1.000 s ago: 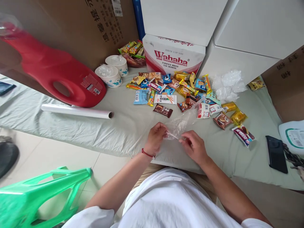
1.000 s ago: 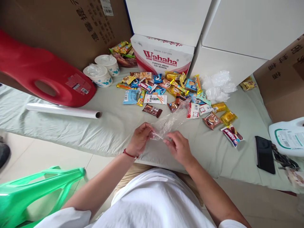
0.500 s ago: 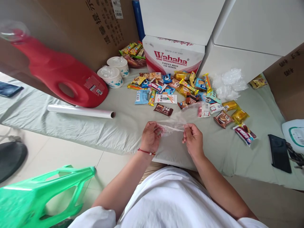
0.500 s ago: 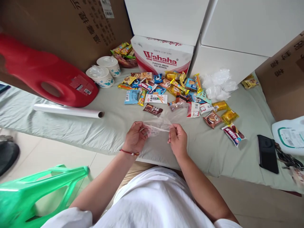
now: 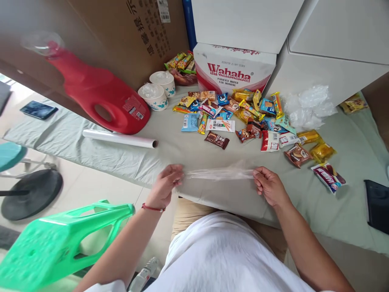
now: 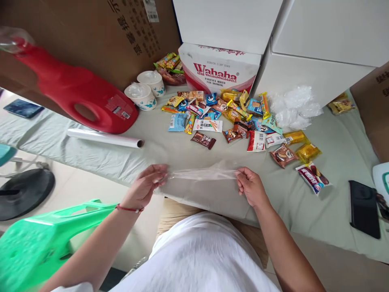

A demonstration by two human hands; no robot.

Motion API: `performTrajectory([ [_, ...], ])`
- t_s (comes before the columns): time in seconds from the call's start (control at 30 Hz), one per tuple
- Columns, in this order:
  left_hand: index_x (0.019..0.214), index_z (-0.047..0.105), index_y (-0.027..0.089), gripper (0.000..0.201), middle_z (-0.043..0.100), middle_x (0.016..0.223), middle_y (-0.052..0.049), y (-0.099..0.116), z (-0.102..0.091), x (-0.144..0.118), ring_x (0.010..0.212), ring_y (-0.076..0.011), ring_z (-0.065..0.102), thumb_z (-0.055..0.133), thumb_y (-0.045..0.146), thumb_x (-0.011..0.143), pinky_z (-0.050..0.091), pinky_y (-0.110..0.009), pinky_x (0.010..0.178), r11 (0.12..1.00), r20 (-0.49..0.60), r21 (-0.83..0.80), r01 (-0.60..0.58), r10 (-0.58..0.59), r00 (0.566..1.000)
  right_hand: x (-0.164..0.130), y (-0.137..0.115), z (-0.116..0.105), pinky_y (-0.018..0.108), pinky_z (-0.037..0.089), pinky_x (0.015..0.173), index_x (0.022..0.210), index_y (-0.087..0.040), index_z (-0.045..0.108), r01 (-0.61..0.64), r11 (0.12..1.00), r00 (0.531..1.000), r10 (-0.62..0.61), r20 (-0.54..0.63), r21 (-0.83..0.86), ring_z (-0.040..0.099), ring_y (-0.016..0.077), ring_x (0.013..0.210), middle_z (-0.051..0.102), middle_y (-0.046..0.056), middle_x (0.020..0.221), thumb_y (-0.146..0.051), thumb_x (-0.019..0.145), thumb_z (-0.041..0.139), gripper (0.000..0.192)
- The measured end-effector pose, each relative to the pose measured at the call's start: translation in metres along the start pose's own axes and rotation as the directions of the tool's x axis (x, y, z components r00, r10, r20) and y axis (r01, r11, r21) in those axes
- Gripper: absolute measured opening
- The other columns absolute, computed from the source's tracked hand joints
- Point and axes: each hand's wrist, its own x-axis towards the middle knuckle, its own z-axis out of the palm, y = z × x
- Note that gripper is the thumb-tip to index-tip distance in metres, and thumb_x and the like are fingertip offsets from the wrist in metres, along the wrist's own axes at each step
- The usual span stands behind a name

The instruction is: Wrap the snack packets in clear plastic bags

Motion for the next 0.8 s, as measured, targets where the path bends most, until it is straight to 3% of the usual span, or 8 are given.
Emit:
performTrajectory([
  [0.07, 0.11, 0.073, 0.022, 0.043, 0.068, 0.114, -0.01, 0.012, 0.0, -0.006, 0.11, -0.0288, 0.063, 0.074, 0.031, 0.067, 0.056, -0.041, 0.088, 0.902, 0.026, 0.288, -0.32, 0.327, 0.945, 0.002, -0.002, -0.001, 0.019, 0.036, 0.033, 0.082, -0.02, 0.066, 0.038, 0.996, 0.999, -0.036, 0.035, -0.082, 0.036, 0.0065, 0.039, 0.046, -0.009, 0.05, -0.059, 0.068, 0.083, 0.045],
  [0.1, 0.122, 0.07, 0.024, 0.053, 0.065, 0.127, -0.011, 0.019, 0.005, -0.01, 0.125, -0.0328, 0.057, 0.074, 0.034, 0.07, 0.051, -0.048, 0.102, 0.78, 0.133, 0.4, -0.481, 0.47, 0.873, 0.003, -0.004, -0.001, 0.019, 0.037, 0.033, 0.084, -0.02, 0.066, 0.057, 0.992, 0.997, -0.051, 0.057, -0.115, 0.037, 0.007, 0.039, 0.046, -0.009, 0.051, -0.06, 0.071, 0.082, 0.045],
  [0.2, 0.153, 0.046, 0.025, 0.092, 0.047, 0.157, -0.016, 0.029, 0.039, -0.026, 0.151, -0.0417, 0.033, 0.079, 0.055, 0.073, 0.017, -0.062, 0.126, 0.328, 0.617, 0.43, -0.841, 0.573, 0.539, 0.005, -0.012, 0.0, 0.02, 0.039, 0.034, 0.088, -0.02, 0.068, 0.118, 0.975, 0.989, -0.097, 0.114, -0.188, 0.04, 0.0079, 0.04, 0.048, -0.008, 0.052, -0.061, 0.078, 0.077, 0.043],
  [0.3, 0.159, 0.036, 0.022, 0.106, 0.042, 0.161, -0.02, 0.007, 0.076, -0.038, 0.153, -0.0446, 0.028, 0.08, 0.065, 0.072, 0.001, -0.066, 0.126, 0.036, 0.813, 0.304, -0.952, 0.51, 0.279, 0.006, -0.019, -0.001, 0.02, 0.04, 0.035, 0.089, -0.021, 0.067, 0.157, 0.963, 0.982, -0.128, 0.14, -0.22, 0.041, 0.0082, 0.04, 0.049, -0.008, 0.054, -0.062, 0.081, 0.073, 0.042],
  [0.4, 0.144, 0.055, 0.025, 0.058, 0.06, 0.147, -0.015, -0.033, 0.09, -0.033, 0.147, -0.0357, 0.044, 0.071, 0.036, 0.09, 0.008, -0.063, 0.126, -0.066, 0.762, 0.314, -0.947, 0.612, 0.21, 0.008, -0.018, -0.004, 0.02, 0.039, 0.035, 0.086, -0.021, 0.066, 0.144, 0.965, 0.984, -0.116, 0.135, -0.22, 0.041, 0.0075, 0.04, 0.05, -0.008, 0.055, -0.06, 0.081, 0.073, 0.041],
  [0.47, 0.121, 0.069, 0.031, 0.031, 0.072, 0.128, -0.008, -0.052, 0.089, -0.023, 0.135, -0.0303, 0.056, 0.064, 0.021, 0.093, 0.02, -0.059, 0.124, -0.004, 0.71, 0.321, -0.947, 0.663, 0.238, 0.009, -0.015, -0.007, 0.019, 0.038, 0.034, 0.083, -0.021, 0.064, 0.12, 0.971, 0.988, -0.097, 0.121, -0.206, 0.04, 0.0071, 0.039, 0.05, -0.008, 0.055, -0.059, 0.079, 0.075, 0.04],
  [0.57, 0.097, 0.074, 0.03, 0.016, 0.077, 0.103, -0.006, -0.055, 0.084, -0.011, 0.119, -0.0287, 0.064, 0.061, 0.021, 0.092, 0.039, -0.054, 0.112, 0.211, 0.651, 0.302, -0.93, 0.667, 0.363, 0.011, -0.01, -0.013, 0.019, 0.037, 0.033, 0.08, -0.02, 0.063, 0.086, 0.977, 0.993, -0.069, 0.091, -0.194, 0.038, 0.0067, 0.038, 0.048, -0.009, 0.053, -0.058, 0.075, 0.078, 0.041],
  [0.8, 0.082, 0.056, 0.023, 0.025, 0.06, 0.076, -0.001, -0.018, 0.093, -0.003, 0.072, -0.0156, 0.056, 0.05, 0.038, 0.1, 0.047, -0.028, 0.071, 0.812, 0.178, 0.136, -0.568, 0.544, 0.82, 0.006, -0.006, -0.026, 0.02, 0.037, 0.034, 0.078, -0.019, 0.062, 0.01, 0.974, 0.986, 0.029, 0.167, -0.225, 0.036, 0.0067, 0.04, 0.045, -0.01, 0.052, -0.061, 0.072, 0.08, 0.046],
])
